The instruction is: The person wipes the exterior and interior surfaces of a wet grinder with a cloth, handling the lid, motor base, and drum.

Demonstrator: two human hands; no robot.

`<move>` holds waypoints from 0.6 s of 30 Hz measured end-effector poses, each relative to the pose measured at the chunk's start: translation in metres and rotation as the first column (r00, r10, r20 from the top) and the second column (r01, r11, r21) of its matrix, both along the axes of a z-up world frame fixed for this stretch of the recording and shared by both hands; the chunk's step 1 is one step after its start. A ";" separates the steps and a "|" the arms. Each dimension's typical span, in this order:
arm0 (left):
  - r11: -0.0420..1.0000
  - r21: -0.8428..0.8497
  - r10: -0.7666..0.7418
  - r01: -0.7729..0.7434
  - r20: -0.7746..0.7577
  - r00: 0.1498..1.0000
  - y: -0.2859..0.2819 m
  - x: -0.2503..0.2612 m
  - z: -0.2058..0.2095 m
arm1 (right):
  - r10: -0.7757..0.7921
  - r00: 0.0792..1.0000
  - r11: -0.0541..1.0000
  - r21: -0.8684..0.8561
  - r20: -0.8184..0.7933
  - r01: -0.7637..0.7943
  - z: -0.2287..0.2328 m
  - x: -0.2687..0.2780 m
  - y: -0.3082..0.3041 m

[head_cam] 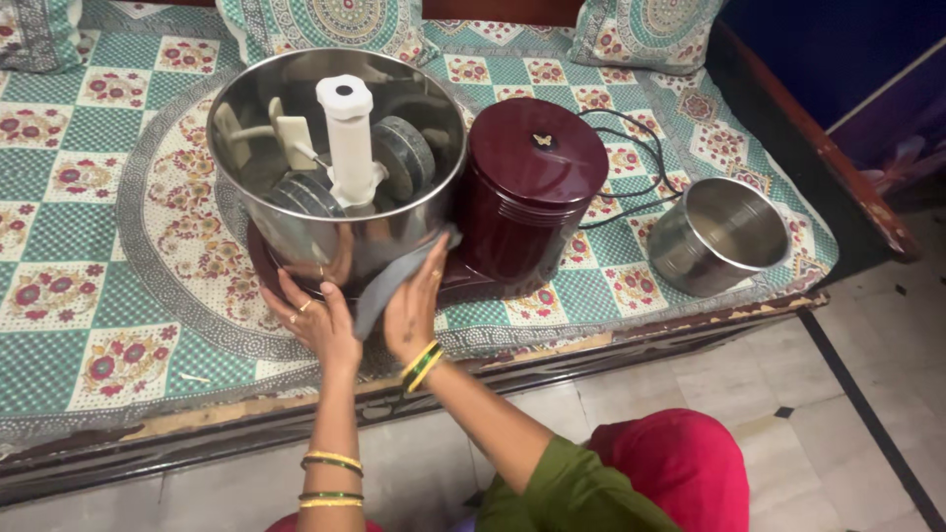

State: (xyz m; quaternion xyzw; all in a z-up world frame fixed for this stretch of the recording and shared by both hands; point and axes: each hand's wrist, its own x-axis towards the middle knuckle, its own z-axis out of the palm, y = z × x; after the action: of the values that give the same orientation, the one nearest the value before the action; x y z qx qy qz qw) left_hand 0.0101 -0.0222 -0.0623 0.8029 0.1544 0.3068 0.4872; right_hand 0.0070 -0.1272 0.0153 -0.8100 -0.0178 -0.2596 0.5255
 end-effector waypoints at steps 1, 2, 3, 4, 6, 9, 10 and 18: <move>1.000 -0.002 0.000 0.000 -0.015 1.000 0.002 0.002 -0.002 | 0.028 0.999 0.997 -0.077 -0.019 -0.030 -0.003 -0.009 -0.003; 1.000 -0.001 0.001 -0.001 -0.031 1.000 0.003 0.002 -0.003 | 0.055 0.998 0.987 -0.150 -0.043 -0.061 -0.007 -0.018 -0.004; 1.000 -0.017 0.000 0.000 -0.006 1.000 0.002 0.003 -0.004 | 0.081 0.994 0.971 -0.221 -0.069 -0.094 -0.010 -0.027 -0.006; 1.000 -0.031 -0.001 0.001 0.016 1.000 0.001 0.003 0.000 | 0.081 0.996 0.927 -0.364 -0.045 -0.092 -0.015 -0.040 -0.009; 0.998 -0.054 -0.009 0.012 0.042 0.999 -0.001 -0.003 0.008 | 0.091 0.996 0.779 -0.623 0.005 -0.068 -0.023 -0.057 -0.024; 0.996 -0.074 -0.040 0.044 0.058 0.998 0.004 -0.005 0.008 | 0.296 0.945 0.623 -0.778 0.136 -0.083 -0.025 -0.057 -0.065; 0.995 -0.080 -0.052 0.058 0.065 0.996 0.005 -0.005 0.003 | 0.295 0.941 0.615 -0.786 0.166 -0.054 -0.025 -0.055 -0.079; 1.000 0.015 -0.018 0.017 0.045 0.999 0.001 -0.002 -0.003 | 0.059 0.978 0.712 -0.695 0.198 0.098 -0.019 -0.059 -0.167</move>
State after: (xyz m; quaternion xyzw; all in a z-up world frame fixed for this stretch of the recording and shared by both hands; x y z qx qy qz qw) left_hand 0.0081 -0.0215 -0.0650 0.8007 0.1340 0.3216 0.4873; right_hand -0.0516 -0.2938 -0.0037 -0.9175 -0.1605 -0.3212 0.1712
